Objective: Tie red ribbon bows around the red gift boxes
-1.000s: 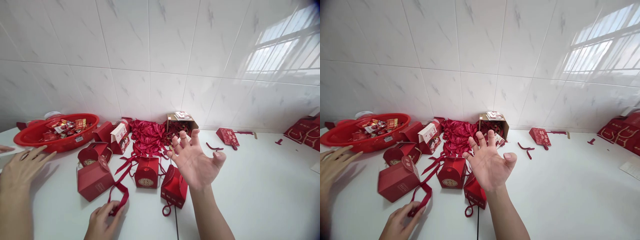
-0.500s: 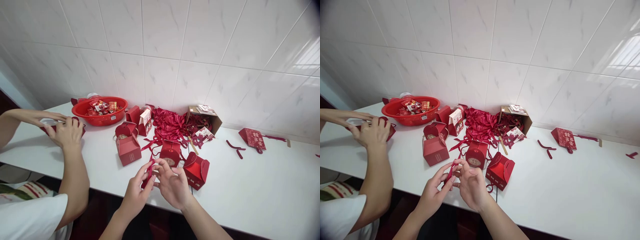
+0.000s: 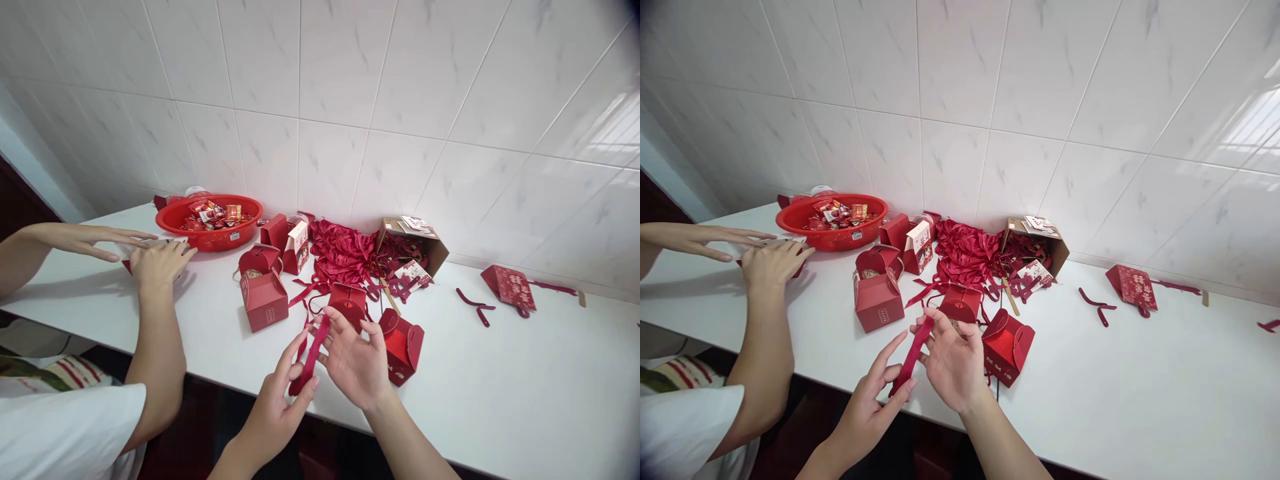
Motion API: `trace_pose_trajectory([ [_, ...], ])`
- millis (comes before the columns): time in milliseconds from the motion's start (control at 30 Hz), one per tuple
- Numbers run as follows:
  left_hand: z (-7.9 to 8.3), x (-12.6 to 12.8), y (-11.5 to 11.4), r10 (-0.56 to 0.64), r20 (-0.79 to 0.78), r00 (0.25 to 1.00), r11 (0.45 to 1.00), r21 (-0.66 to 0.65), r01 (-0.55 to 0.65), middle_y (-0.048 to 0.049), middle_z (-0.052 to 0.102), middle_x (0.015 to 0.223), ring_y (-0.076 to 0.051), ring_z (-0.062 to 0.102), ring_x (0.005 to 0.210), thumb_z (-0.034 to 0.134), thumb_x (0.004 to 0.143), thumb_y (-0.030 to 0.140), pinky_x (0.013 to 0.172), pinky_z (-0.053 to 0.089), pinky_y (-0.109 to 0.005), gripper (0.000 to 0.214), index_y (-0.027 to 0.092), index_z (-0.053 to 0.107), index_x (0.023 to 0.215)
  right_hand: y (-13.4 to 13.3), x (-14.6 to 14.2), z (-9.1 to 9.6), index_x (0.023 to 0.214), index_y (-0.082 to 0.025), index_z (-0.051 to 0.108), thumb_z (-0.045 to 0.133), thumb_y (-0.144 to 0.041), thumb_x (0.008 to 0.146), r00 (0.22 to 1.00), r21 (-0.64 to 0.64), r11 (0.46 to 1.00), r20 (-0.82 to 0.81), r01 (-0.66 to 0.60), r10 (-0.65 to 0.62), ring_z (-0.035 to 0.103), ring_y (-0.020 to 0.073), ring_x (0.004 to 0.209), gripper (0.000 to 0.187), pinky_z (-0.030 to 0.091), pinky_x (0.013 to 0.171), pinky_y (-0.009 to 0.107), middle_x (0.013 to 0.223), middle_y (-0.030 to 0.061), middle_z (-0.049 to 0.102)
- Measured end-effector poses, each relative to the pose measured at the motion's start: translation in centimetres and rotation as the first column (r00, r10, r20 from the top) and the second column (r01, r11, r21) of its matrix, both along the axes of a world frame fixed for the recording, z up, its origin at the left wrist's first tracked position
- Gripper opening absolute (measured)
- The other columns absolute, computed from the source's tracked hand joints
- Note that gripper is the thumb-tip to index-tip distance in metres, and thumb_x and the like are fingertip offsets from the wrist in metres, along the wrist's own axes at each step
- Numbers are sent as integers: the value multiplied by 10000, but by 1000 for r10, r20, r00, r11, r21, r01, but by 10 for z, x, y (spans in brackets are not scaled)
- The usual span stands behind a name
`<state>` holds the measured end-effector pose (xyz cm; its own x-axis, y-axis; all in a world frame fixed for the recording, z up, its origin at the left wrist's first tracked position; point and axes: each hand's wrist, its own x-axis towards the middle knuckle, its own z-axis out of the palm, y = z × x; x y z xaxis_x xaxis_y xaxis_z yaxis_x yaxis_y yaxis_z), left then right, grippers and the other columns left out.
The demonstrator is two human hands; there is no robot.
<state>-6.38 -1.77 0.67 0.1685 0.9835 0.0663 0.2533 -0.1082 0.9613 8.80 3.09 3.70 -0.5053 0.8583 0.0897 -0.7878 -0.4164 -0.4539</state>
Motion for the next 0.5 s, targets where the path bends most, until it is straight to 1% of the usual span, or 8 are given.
trace_pose_trajectory([
  [67,-3,-1,-3,6,5,1000,1000,-4,-6,11,592,720,-129,551,614,524,875,402,539,468,-212,694,232,219,1474,1,5,6,1098,-191,633,364,-475,808,999,9,999,0,41,-41,520,272,1088,487,435,859,390,1108,75,611],
  [133,-7,-2,-5,11,-3,1000,1000,-13,-11,7,608,734,-139,573,656,531,869,404,594,494,-231,661,239,277,1457,2,12,11,1088,-186,645,377,-471,807,997,12,997,10,83,-83,519,278,1105,481,427,887,396,1100,75,619],
  [233,-14,-2,-6,9,-33,999,999,-41,-10,2,628,752,-149,590,692,533,867,411,645,510,-249,580,251,383,1404,2,25,17,1082,-167,655,411,-460,800,986,8,987,31,161,-161,533,264,1103,475,423,922,377,1082,78,632],
  [300,-17,-2,-6,-7,-55,998,999,-51,5,-11,650,812,-152,600,718,528,870,416,684,516,-258,517,257,445,1355,0,37,21,1096,-154,652,426,-477,792,975,0,976,36,220,-220,544,259,1101,497,437,923,368,1077,85,640],
  [367,-19,-2,-5,-24,-82,996,999,-38,21,-27,668,897,-157,608,772,526,873,414,729,513,-258,433,254,518,1275,-3,52,27,1114,-163,641,438,-498,784,957,-8,958,31,288,-287,556,255,1094,512,467,894,364,1068,84,644],
  [433,-19,-2,-3,-41,-121,992,999,-20,38,-33,676,919,-162,605,804,523,875,412,726,500,-241,323,236,608,1133,-7,70,36,1126,-177,627,452,-513,776,920,-8,920,16,392,-391,572,247,1072,516,497,854,356,1050,75,644],
  [467,-19,-3,-1,-50,-143,989,999,-12,49,-32,677,892,-161,598,795,515,879,413,698,490,-228,280,223,641,1040,-9,80,41,1128,-179,621,460,-516,770,889,-4,889,5,459,-459,583,243,1052,518,510,835,356,1034,71,642],
  [500,-18,-4,0,-62,-164,984,998,-7,62,-29,673,845,-157,589,770,504,885,416,658,474,-215,265,210,658,949,-12,92,47,1131,-177,615,468,-517,764,846,1,846,-11,533,-533,594,241,1027,521,522,821,359,1013,69,640],
])
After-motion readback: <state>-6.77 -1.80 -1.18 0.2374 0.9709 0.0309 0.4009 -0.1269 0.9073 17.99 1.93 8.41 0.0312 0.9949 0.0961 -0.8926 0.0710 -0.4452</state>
